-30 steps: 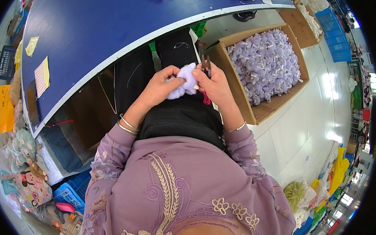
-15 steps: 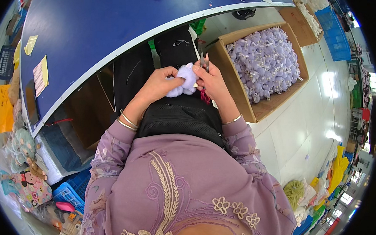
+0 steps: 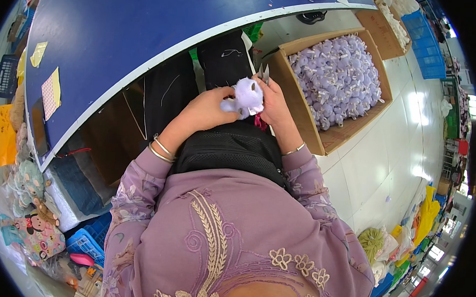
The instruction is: The person repeatedly picks up small purple plush toys from a blue table, uses scissors to trim loose threads or excess fabric, and places the finished items into a cardboard box. The person handles the toys one at a time and maintains a steady workflow.
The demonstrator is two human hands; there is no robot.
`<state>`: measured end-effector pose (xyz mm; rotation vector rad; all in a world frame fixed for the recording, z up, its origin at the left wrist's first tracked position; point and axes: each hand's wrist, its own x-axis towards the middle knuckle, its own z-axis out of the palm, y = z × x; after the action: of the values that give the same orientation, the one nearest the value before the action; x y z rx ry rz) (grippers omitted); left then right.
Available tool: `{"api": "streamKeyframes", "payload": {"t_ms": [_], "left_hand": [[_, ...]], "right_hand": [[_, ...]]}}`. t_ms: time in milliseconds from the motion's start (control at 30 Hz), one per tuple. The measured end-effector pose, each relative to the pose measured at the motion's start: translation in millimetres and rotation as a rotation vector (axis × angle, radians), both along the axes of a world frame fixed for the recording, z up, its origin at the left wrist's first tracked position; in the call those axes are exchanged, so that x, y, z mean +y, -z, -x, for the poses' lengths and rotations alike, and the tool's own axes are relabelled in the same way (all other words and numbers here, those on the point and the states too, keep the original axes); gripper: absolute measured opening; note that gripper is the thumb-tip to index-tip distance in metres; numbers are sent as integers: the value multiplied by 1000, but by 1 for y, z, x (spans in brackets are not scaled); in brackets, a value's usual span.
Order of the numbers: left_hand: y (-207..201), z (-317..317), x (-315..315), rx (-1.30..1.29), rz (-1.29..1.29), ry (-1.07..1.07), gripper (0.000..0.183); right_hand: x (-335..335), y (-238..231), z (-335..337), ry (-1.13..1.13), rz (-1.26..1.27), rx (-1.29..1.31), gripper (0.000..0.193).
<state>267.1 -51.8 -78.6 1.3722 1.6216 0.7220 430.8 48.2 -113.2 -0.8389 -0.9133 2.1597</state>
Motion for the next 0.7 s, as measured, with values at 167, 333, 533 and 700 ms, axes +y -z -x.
{"api": "streamKeyframes", "payload": {"t_ms": [167,333,533,700], "left_hand": [[1,1,0,181,-56,61,41],[12,1,1,143,-97,50,36],[1,-2,3,-186,-11,-87,32],[-10,-2,4,-365,67,-127,29]], "right_hand": [[61,-14,-50,421,-106,-66,13],[103,-52,-115,682,-548,-696,24],[20,-58,-50,-161,-533,-543,29],[-2,-49,-30,-295,-603,-470,34]]}}
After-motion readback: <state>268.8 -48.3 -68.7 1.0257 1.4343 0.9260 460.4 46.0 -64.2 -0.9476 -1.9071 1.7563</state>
